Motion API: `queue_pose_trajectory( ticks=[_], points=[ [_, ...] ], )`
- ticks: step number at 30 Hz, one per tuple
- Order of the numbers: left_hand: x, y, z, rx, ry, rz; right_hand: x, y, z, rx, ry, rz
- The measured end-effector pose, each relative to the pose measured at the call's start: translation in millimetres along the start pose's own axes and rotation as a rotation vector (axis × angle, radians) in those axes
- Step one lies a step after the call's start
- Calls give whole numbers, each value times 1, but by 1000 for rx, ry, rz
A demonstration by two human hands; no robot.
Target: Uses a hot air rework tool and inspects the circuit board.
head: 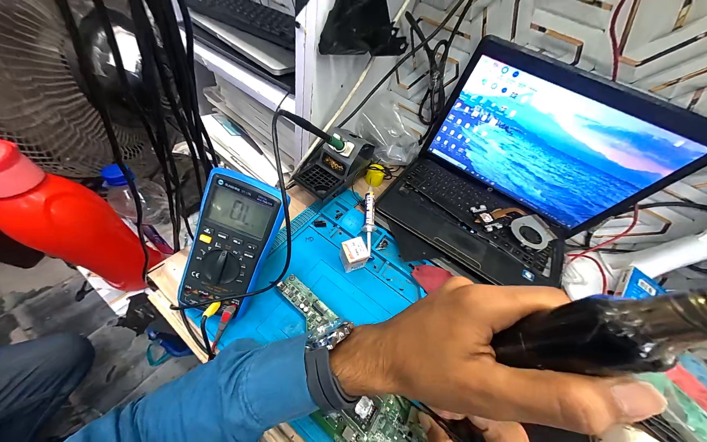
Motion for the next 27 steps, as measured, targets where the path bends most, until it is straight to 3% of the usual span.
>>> queue_pose_trajectory(
  ticks=[17,27],
  points=[
    [15,-73,-73,71,30,38,3,-3,1,-10,-14,28],
    [22,-91,-90,85,15,49,2,-4,1,-7,3,13]
  ],
)
Point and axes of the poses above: each hand's wrist, its own y-axis away from the middle knuckle, its own x-axis out of the palm, z = x × y, the point moved 10 cm from there along -y, towards the middle knuckle, and after that the axes turned 7 degrees about -z, right-handed, at the moved point
